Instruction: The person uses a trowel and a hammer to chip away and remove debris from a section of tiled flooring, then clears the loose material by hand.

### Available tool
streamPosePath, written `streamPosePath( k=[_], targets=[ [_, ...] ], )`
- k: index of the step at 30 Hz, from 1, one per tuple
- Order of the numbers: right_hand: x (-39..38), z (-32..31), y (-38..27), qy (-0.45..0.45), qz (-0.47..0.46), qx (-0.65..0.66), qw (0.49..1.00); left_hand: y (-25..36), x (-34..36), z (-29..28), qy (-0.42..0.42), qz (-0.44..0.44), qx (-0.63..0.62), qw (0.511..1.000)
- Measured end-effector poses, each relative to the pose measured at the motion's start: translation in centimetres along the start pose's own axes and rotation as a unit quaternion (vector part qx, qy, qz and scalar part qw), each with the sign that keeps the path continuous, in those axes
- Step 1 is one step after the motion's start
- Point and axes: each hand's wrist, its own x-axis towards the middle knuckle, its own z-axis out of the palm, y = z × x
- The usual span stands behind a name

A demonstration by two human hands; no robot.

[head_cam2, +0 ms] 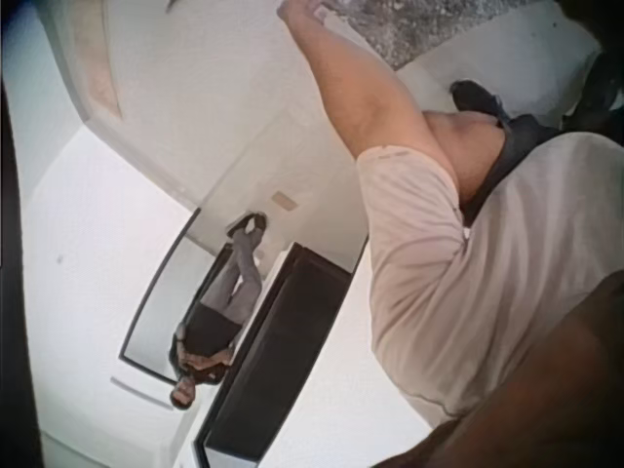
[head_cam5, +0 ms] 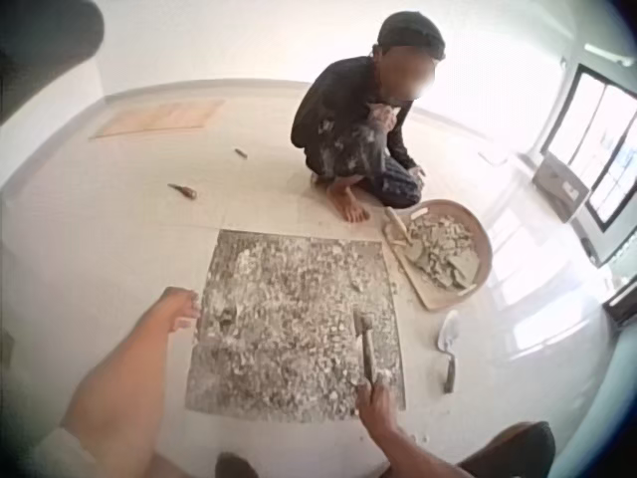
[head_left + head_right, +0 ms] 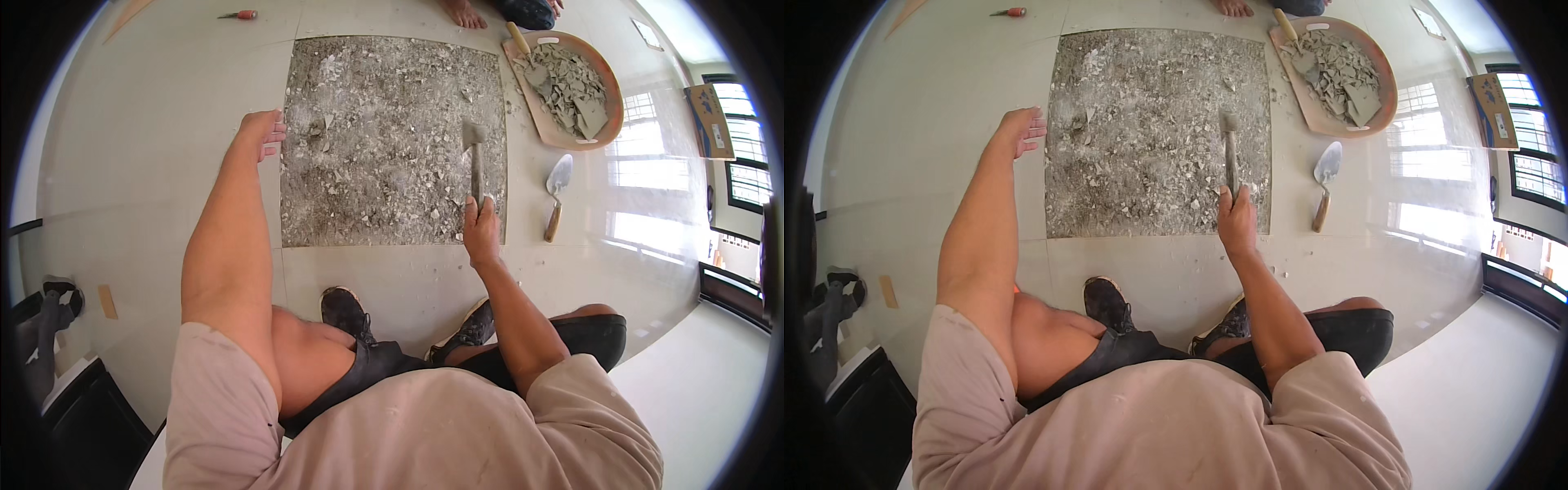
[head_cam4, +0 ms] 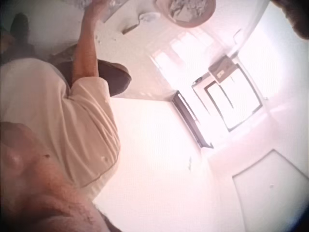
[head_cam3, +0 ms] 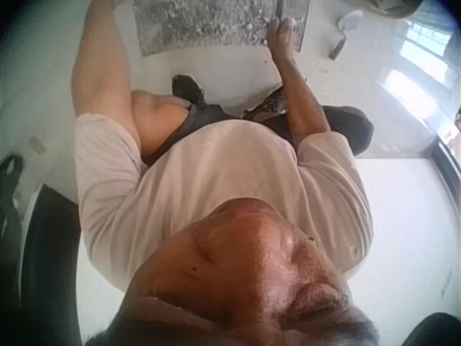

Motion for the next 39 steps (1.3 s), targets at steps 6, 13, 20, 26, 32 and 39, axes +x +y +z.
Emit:
streamPosePath(
  k=[6,13,20,26,32,39],
  targets=[
    [1.7,0.4,3.2,-0.025,0.041,-0.067,0.997,-0.4,0.1,-0.1,0.021,0.017,-0.007,1.000],
    [-1.9,1.7,-0.7,-0.100,0.058,0.050,0.992,-1.2,0.2,-2.0,0.048,0.011,-0.029,0.998],
    [-3.6,0.6,-4.9,-0.017,-0.195,0.113,0.974,-0.8,-0.5,-1.7,0.027,0.014,-0.016,0.999],
    [-1.4,3.5,-0.9,-0.152,-0.077,-0.093,0.981,-0.9,0.6,-3.4,0.047,0.014,0.001,0.999],
    [-2.4,0.6,-3.2,-0.048,-0.224,0.066,0.971,0.5,-0.8,-1.1,0.061,0.027,-0.006,0.998],
    [-1.3,1.4,-5.1,-0.139,-0.078,-0.038,0.987,-0.9,0.2,-3.3,0.035,0.032,0.005,0.999]
  ],
)
